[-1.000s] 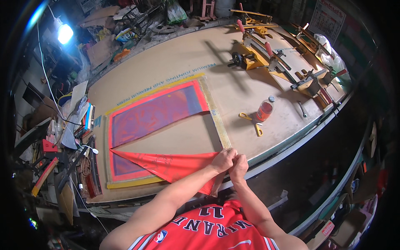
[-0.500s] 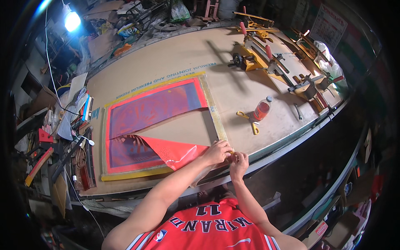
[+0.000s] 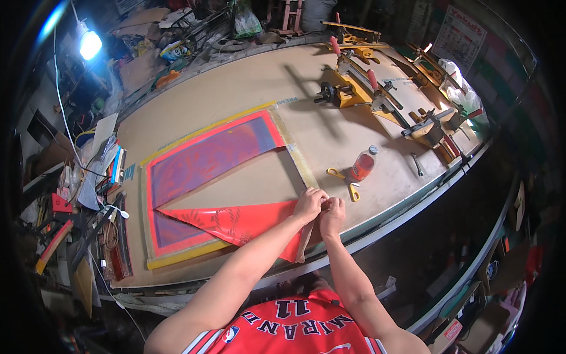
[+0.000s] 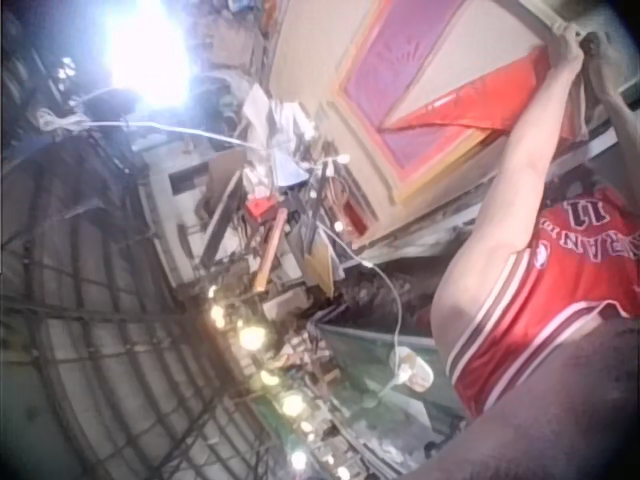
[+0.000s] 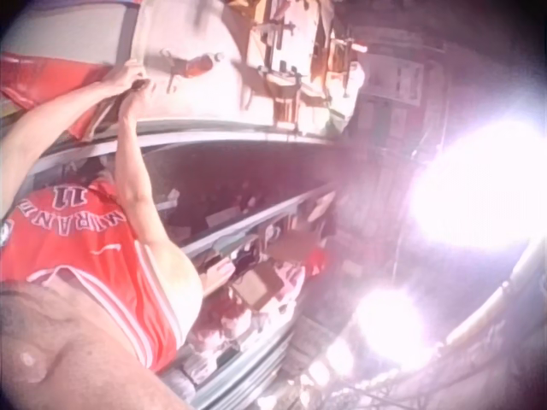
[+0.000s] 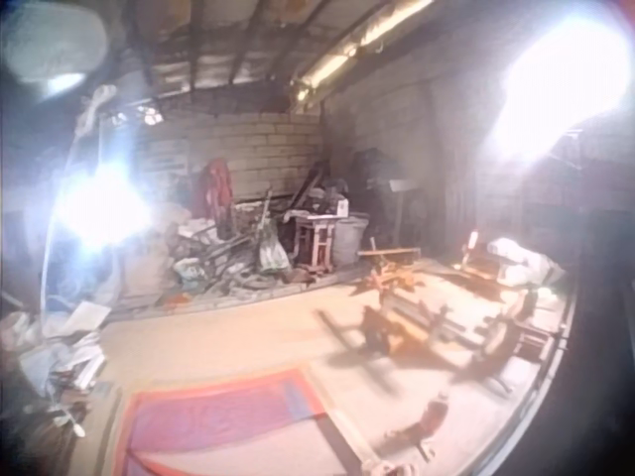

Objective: The person uses yellow-handled scissors to cut a red and blue rectangular sheet taped to a workbench. They cut along the center and then along the edges, then peel back the cut sections. The person folds the removed pieces and sets them aside.

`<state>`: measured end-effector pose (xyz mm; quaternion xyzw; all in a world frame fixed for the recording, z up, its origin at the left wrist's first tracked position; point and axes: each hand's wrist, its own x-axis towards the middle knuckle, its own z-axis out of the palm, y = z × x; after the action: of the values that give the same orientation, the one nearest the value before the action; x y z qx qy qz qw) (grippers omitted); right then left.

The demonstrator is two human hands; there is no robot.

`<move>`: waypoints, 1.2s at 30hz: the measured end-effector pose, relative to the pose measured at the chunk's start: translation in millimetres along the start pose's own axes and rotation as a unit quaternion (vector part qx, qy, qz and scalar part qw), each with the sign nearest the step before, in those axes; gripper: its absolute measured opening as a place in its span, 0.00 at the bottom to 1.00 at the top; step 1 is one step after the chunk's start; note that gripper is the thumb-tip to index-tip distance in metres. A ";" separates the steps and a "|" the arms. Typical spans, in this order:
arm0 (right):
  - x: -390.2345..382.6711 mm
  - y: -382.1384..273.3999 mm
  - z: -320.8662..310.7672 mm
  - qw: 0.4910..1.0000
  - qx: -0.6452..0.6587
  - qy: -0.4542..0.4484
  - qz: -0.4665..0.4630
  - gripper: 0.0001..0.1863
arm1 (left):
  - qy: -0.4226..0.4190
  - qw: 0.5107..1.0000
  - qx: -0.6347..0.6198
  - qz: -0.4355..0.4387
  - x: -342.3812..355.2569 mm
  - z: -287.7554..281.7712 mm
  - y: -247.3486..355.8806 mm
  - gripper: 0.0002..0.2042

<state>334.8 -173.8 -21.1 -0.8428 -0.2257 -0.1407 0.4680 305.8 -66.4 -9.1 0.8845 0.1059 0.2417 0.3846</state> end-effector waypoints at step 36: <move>-29.7 -2.8 -10.7 0.996 0.035 0.002 0.078 0.16 | -0.033 0.994 0.045 -0.088 -18.6 -111.3 -62.6 0.09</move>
<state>307.5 -189.1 -26.8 -0.8408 -0.1630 -0.0970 0.5070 233.0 39.3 4.0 0.8958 0.1818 0.1723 0.3672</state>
